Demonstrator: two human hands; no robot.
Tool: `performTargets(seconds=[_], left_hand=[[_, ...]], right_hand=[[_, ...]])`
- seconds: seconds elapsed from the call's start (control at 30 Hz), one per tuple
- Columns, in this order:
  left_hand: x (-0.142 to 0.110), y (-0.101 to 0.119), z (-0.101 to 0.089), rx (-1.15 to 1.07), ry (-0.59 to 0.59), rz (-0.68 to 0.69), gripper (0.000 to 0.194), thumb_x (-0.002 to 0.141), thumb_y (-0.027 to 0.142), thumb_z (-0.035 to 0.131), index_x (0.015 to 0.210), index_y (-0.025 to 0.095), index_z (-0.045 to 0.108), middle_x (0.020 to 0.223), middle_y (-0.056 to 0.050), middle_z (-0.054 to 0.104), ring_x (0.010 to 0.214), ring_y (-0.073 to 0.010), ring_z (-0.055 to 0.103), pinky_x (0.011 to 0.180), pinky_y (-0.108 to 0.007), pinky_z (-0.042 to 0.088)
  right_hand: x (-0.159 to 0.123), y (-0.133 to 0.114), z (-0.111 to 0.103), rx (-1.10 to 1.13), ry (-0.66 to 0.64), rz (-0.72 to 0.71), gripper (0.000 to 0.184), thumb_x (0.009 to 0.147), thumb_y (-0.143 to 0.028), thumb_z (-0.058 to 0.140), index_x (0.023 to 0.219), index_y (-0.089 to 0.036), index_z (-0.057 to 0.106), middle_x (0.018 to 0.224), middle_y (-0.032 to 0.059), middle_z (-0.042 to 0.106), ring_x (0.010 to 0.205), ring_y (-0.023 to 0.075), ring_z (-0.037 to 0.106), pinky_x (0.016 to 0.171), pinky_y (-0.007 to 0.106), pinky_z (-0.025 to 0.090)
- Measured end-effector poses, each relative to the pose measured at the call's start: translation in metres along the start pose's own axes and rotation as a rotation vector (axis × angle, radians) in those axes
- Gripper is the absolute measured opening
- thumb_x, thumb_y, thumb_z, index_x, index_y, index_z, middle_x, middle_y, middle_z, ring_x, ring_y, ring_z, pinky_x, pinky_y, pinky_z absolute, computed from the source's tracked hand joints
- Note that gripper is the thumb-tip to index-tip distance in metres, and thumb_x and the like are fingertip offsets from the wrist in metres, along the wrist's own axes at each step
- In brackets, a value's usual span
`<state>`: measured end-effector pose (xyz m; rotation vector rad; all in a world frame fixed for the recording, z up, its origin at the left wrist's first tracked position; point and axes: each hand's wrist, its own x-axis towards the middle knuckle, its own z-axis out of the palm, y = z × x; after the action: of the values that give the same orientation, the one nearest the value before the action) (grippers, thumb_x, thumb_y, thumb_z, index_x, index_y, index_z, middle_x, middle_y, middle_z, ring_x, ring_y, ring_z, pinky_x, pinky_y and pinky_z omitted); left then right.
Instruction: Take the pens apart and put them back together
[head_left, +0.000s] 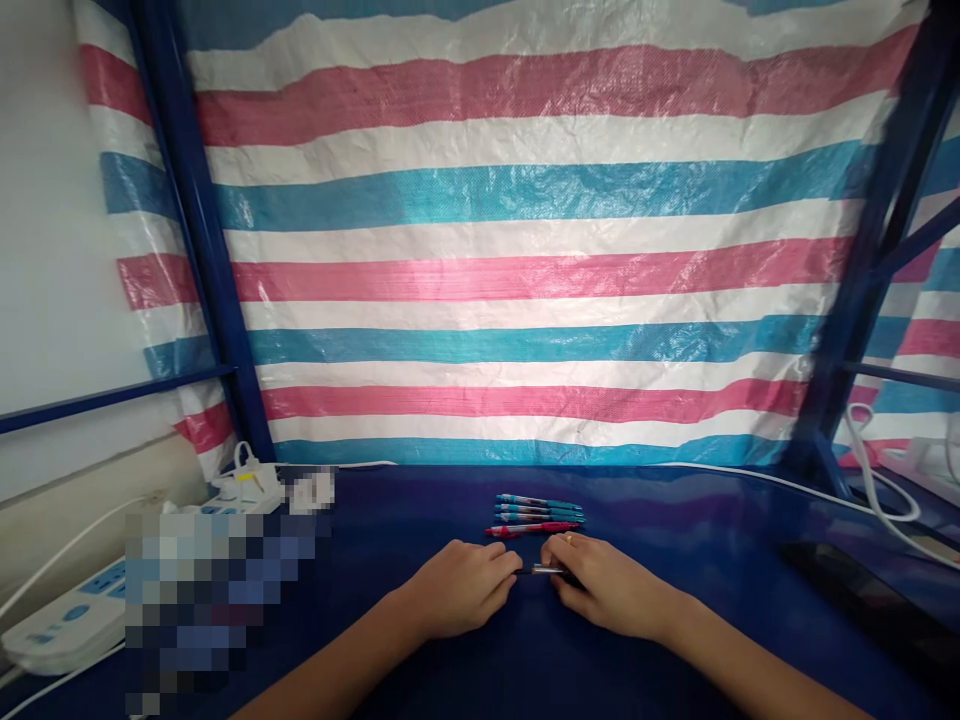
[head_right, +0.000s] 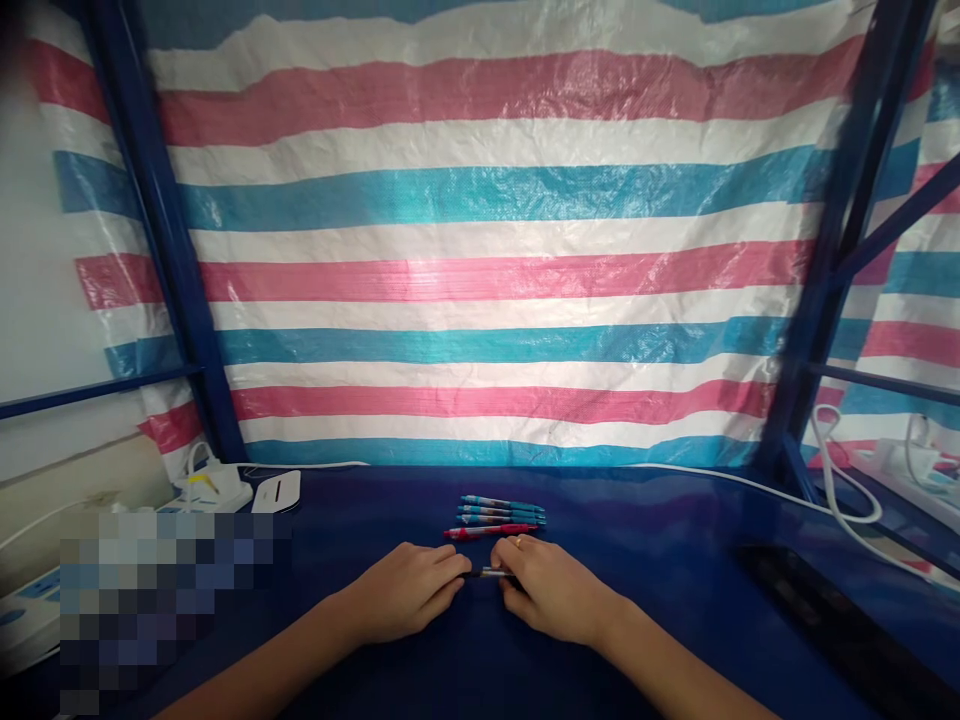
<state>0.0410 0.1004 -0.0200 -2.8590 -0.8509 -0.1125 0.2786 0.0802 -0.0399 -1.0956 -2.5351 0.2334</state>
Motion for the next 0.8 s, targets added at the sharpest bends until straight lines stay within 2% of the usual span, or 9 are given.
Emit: performTargets(seconds=[0.17, 0.27, 0.33, 0.43, 0.6, 0.8], left_hand=[[0.001, -0.003, 0.003, 0.033, 0.001, -0.006, 0.015, 0.099, 0.024, 0.045, 0.109, 0.023, 0.056, 0.089, 0.0, 0.065, 0.073, -0.0182, 0.067, 0.058, -0.024, 0.046], [0.002, -0.004, 0.007, 0.024, 0.014, -0.003, 0.013, 0.099, 0.025, 0.047, 0.108, 0.022, 0.057, 0.09, 0.0, 0.065, 0.075, -0.0182, 0.067, 0.059, -0.024, 0.046], [0.002, -0.005, 0.009, -0.006, 0.03, -0.001, 0.012, 0.099, 0.026, 0.047, 0.107, 0.023, 0.056, 0.09, 0.0, 0.065, 0.077, -0.018, 0.067, 0.061, -0.024, 0.046], [0.001, -0.005, 0.01, -0.035, 0.031, -0.011, 0.009, 0.098, 0.027, 0.048, 0.1, 0.022, 0.056, 0.088, 0.001, 0.065, 0.078, -0.0173, 0.067, 0.061, -0.023, 0.045], [0.001, -0.007, 0.007, -0.045, 0.008, -0.029, 0.008, 0.096, 0.025, 0.048, 0.095, 0.022, 0.056, 0.086, 0.001, 0.064, 0.075, -0.017, 0.065, 0.061, -0.024, 0.044], [0.001, -0.008, 0.005, -0.071, -0.01, -0.062, 0.008, 0.095, 0.025, 0.048, 0.094, 0.022, 0.056, 0.091, 0.0, 0.065, 0.079, -0.0177, 0.065, 0.062, -0.024, 0.043]], right_hand=[[-0.001, 0.0, -0.002, -0.055, -0.025, -0.024, 0.038, 0.087, -0.005, 0.041, 0.118, -0.023, 0.053, 0.1, 0.005, 0.06, 0.092, 0.0205, 0.06, 0.08, 0.03, 0.045], [0.0, -0.001, 0.0, -0.085, -0.04, -0.063, 0.032, 0.093, -0.011, 0.04, 0.12, -0.024, 0.052, 0.101, 0.0047, 0.06, 0.09, 0.0199, 0.061, 0.078, 0.029, 0.045], [0.001, -0.001, 0.002, -0.121, -0.044, -0.064, 0.022, 0.099, -0.02, 0.039, 0.114, -0.023, 0.055, 0.098, 0.0043, 0.061, 0.086, 0.0194, 0.061, 0.074, 0.028, 0.045], [0.002, -0.001, 0.003, -0.186, -0.032, -0.035, 0.02, 0.101, -0.024, 0.038, 0.099, -0.021, 0.058, 0.092, 0.0036, 0.062, 0.079, 0.0184, 0.062, 0.068, 0.027, 0.043], [0.001, 0.001, -0.005, -0.224, -0.016, 0.039, 0.014, 0.092, -0.018, 0.045, 0.083, -0.02, 0.055, 0.083, 0.0022, 0.063, 0.073, 0.0172, 0.061, 0.063, 0.026, 0.038], [-0.001, 0.005, -0.016, -0.201, -0.057, 0.109, 0.015, 0.086, -0.015, 0.047, 0.077, -0.02, 0.058, 0.079, 0.0033, 0.066, 0.072, 0.0182, 0.061, 0.063, 0.027, 0.036]])
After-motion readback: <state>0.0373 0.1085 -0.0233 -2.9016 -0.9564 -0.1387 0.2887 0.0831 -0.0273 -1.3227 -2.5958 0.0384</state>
